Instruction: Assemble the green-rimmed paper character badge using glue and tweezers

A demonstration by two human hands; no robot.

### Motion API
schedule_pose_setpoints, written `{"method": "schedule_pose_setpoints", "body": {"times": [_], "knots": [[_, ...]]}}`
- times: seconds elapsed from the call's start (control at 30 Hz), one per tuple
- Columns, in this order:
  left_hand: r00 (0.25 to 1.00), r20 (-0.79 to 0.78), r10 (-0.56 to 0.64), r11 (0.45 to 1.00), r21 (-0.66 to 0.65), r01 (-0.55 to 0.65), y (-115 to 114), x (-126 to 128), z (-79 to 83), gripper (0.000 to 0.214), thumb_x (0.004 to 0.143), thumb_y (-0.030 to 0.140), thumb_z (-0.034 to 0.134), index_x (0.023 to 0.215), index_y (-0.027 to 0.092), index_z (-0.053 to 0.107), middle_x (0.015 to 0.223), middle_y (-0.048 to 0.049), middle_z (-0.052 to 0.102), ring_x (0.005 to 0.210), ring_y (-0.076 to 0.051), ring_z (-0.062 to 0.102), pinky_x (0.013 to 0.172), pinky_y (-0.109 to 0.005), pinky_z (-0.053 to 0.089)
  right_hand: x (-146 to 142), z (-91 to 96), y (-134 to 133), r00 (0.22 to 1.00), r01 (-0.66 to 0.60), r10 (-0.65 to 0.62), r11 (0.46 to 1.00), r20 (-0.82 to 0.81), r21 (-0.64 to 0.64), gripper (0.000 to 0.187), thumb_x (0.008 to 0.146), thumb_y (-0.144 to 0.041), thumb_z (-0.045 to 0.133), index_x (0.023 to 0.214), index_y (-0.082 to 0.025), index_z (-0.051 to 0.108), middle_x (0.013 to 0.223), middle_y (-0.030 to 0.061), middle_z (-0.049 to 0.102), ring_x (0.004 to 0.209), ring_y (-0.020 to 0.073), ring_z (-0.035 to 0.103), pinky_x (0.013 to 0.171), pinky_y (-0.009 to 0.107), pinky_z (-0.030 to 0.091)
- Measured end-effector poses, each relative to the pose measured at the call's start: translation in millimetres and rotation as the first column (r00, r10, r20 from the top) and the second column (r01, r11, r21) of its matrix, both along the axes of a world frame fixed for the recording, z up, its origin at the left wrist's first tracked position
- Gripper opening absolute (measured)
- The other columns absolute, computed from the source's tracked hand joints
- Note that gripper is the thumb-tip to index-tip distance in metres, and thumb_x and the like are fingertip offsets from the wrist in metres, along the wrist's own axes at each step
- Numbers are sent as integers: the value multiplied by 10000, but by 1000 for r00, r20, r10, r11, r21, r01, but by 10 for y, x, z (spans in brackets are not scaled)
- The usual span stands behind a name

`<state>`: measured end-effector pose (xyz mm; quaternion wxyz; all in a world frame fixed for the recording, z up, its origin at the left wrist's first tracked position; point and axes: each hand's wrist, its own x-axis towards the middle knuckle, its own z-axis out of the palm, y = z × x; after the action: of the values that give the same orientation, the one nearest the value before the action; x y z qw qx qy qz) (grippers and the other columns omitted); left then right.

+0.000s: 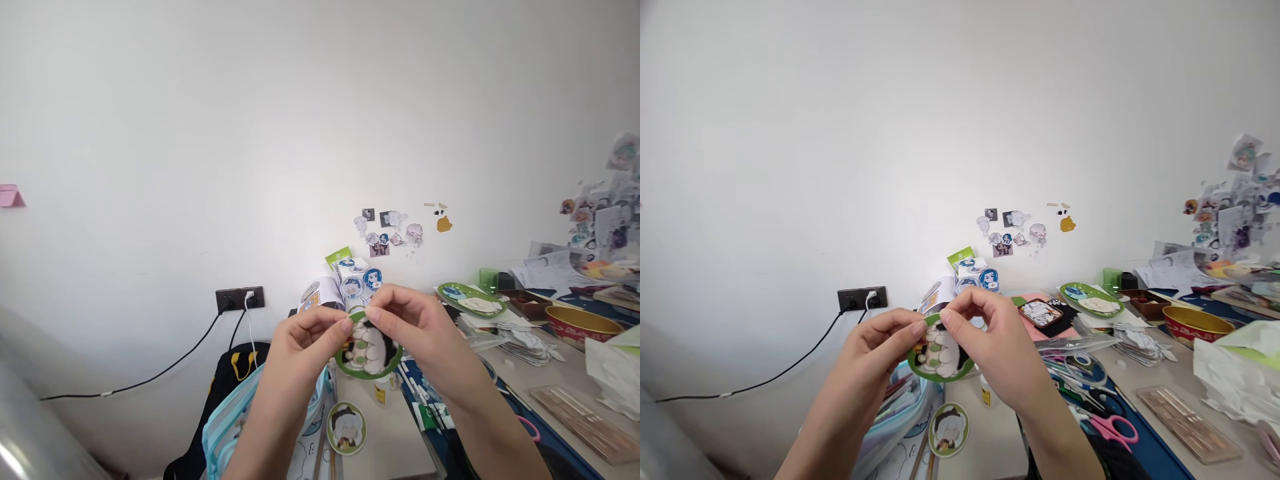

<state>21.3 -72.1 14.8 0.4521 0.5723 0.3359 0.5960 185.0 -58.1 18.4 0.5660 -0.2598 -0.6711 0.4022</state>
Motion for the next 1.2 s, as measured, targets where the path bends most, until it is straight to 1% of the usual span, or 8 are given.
{"method": "schedule_pose_setpoints", "body": {"times": [0.2, 0.3, 0.47, 0.57, 0.73, 0.8, 0.97, 1.2], "knots": [[1000, -13, 17, 1000, 20, -17, -20, 20, 19, 134, 747, 275, 774, 668, 171, 743, 636, -4, 687, 614, -103, 586, 580, -183, 466, 13, -9, -8, 1000, -11, 11, 1000, -7, -8, 201, 868, -326, 637, 722, -195, 592, 678, -39, 509, 675, 119, 450, 625, 251, 342], [993, -59, 99, 991, 99, -92, -46, 60, 10, 67, 767, 261, 757, 770, 194, 754, 725, -15, 737, 699, -128, 658, 630, -186, 517, 22, -15, -17, 1000, 7, -7, 1000, -24, -8, 198, 858, -330, 648, 724, -192, 606, 684, -35, 533, 683, 121, 461, 640, 250, 356], [885, -228, 407, 859, 425, -285, -148, 127, -2, 128, 804, 226, 695, 927, 233, 729, 847, -15, 763, 729, -154, 679, 659, -241, 566, 19, -15, -16, 996, 23, -27, 999, -82, -43, 211, 844, -343, 664, 709, -188, 619, 678, -31, 547, 673, 120, 473, 643, 246, 376], [804, -318, 502, 784, 560, -268, -174, 141, -15, 216, 769, 196, 706, 978, 250, 693, 861, 2, 752, 703, -149, 661, 664, -263, 573, 10, -10, 4, 990, 20, -28, 998, -135, -64, 220, 824, -361, 687, 709, -182, 631, 668, -29, 556, 651, 112, 479, 626, 237, 389], [738, -453, 500, 774, 617, -145, -116, 145, -100, 677, 615, 134, 817, 1202, 301, 526, 1063, -17, 687, 799, -186, 672, 611, -268, 574, 7, -2, 35, 973, -19, -15, 990, -230, -143, 233, 745, -349, 757, 668, -172, 628, 626, -31, 572, 600, 101, 491, 567, 216, 405], [683, -489, 543, 745, 655, -123, -92, 156, -138, 750, 621, 90, 796, 1255, 314, 462, 1082, -29, 652, 817, -197, 662, 576, -263, 557, 5, 1, 46, 964, -34, -10, 986, -265, -162, 236, 725, -344, 776, 661, -169, 632, 613, -35, 576, 589, 93, 497, 556, 202, 409], [623, -467, 628, 664, 739, -115, -55, 188, -176, 631, 746, 101, 703, 1276, 292, 418, 1082, -57, 615, 935, -231, 659, 669, -306, 565, -7, 5, 76, 952, -54, -7, 980, -307, -190, 237, 689, -337, 805, 662, -158, 651, 622, -28, 609, 603, 91, 530, 577, 189, 437], [638, -436, 635, 646, 752, -129, -19, 203, -177, 623, 702, 68, 648, 1249, 282, 440, 1018, -44, 609, 891, -225, 642, 689, -322, 556, 1, -10, 67, 955, -48, -10, 980, -295, -192, 223, 706, -327, 786, 658, -157, 651, 625, -24, 605, 605, 96, 527, 577, 199, 434]]}}
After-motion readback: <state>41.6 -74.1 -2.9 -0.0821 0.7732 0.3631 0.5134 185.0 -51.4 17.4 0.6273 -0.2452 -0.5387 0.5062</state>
